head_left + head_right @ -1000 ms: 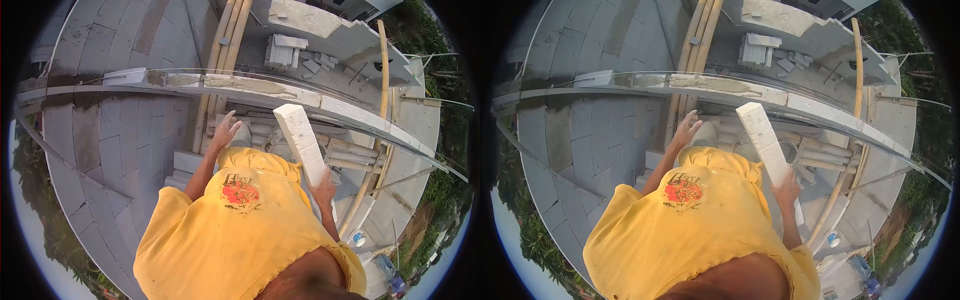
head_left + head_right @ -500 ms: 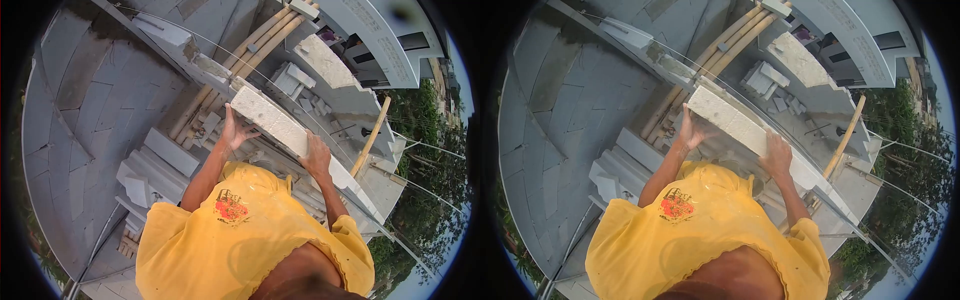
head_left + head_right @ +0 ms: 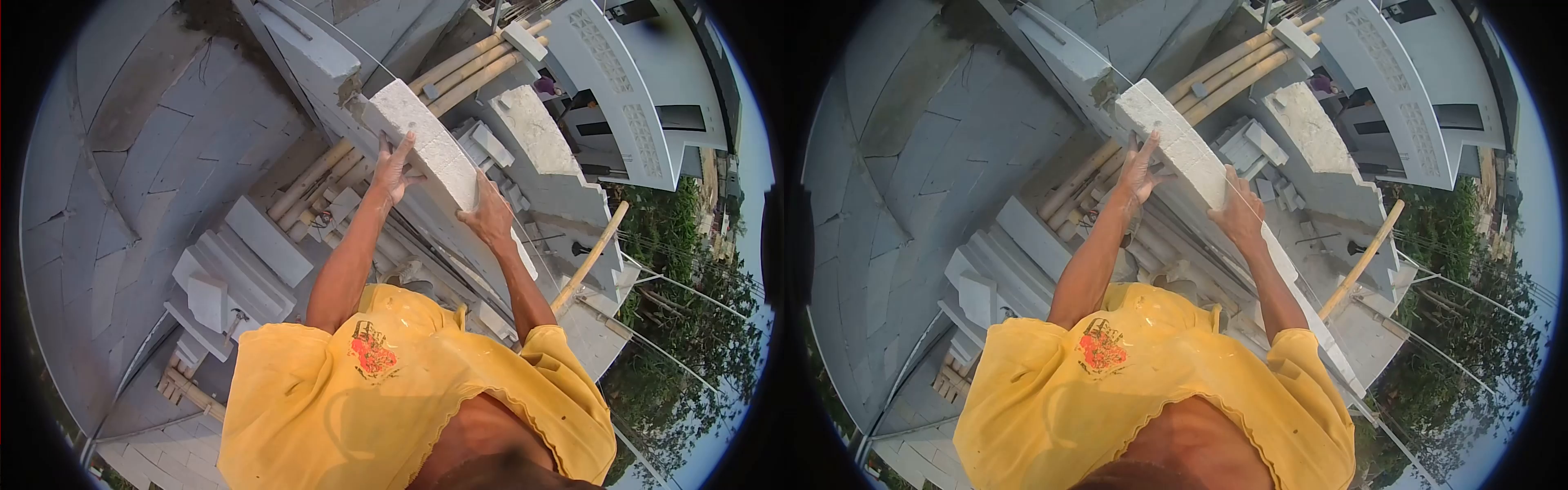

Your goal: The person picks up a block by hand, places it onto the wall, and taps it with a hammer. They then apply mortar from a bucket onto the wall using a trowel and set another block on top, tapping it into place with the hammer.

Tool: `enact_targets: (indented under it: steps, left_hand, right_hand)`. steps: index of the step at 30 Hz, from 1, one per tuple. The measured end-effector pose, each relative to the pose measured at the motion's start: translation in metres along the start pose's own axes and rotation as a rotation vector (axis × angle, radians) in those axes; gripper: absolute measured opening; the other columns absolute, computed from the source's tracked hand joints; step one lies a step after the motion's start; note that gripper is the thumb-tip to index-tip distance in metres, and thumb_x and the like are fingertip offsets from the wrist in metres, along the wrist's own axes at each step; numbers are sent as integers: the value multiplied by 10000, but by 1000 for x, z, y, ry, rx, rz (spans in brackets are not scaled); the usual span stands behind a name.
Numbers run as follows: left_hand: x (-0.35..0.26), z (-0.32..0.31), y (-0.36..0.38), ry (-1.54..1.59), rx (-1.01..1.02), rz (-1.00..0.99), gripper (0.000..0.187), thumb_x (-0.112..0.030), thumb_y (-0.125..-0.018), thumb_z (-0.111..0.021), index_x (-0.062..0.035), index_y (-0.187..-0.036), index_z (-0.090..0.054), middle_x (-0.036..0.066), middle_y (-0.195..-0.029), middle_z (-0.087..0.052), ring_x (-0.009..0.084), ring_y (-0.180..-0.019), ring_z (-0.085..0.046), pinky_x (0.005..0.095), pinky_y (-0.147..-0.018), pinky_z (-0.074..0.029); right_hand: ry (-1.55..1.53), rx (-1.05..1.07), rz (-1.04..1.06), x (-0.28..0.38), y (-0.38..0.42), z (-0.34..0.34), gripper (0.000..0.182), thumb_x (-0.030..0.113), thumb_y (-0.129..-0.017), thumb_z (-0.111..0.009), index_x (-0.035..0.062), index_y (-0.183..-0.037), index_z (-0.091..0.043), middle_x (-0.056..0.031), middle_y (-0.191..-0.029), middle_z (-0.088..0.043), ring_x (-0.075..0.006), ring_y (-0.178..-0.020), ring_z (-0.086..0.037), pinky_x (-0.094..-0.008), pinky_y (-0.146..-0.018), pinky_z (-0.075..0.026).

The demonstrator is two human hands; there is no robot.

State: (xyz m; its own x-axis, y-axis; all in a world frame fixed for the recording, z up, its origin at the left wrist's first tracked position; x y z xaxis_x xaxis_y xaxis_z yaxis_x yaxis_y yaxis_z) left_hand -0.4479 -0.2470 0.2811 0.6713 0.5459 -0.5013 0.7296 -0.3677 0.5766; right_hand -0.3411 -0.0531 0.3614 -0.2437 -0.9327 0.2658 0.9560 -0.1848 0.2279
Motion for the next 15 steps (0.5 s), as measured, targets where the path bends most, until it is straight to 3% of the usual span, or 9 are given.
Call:
enact_targets:
  steps: [7, 10, 13, 15]
  left_hand:
    - [-7, 26, -36, -21, -25, -38, 1313, -604, -815, -814, -236, -1641, 139, 245, -1645, -131, 580, -1443, -247, 743, -1008, -428]
    - [-12, 31, -41, -22, -22, -5, 1363, -665, -807, -787, -224, -1629, 206, 235, -1682, -68, 508, -1519, -153, 732, -1071, -381]
    - [-14, 31, -46, -12, -82, -12, 1343, -669, -811, -780, -233, -1635, 188, 214, -1684, -85, 486, -1522, -166, 739, -1065, -379]
    - [-15, 37, -54, -13, -55, -27, 1284, -660, -826, -771, -239, -1640, 128, 212, -1674, -88, 546, -1479, -196, 734, -1028, -412]
  right_hand:
    - [55, 35, 10, 21, -37, -12, 1013, 260, -635, -848, 132, -1534, -399, -193, -1221, -644, -396, -1031, -696, -490, -904, -562]
    - [65, 177, -73, 30, -49, -10, 1068, 310, -640, -830, 105, -1575, -358, -194, -1426, -574, -385, -1218, -625, -477, -1019, -514]
    - [54, 180, -66, 33, -57, -14, 1072, 312, -641, -833, 102, -1576, -355, -199, -1439, -570, -383, -1232, -621, -487, -1027, -508]
    - [65, 171, -54, 31, -63, -20, 1074, 314, -641, -836, 99, -1576, -354, -203, -1421, -580, -388, -1226, -622, -487, -1024, -508]
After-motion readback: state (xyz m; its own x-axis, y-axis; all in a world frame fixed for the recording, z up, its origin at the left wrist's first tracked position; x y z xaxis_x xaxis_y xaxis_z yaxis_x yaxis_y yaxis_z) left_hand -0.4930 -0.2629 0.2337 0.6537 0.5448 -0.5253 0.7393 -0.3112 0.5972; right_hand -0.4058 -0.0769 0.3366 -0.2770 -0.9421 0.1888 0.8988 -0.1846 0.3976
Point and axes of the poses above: each hand's wrist, its own y-axis away from the middle knuckle, its own z-axis out of the back of the hand, x = y × z, the point moved 2 cm from there along -y, towards the middle knuckle
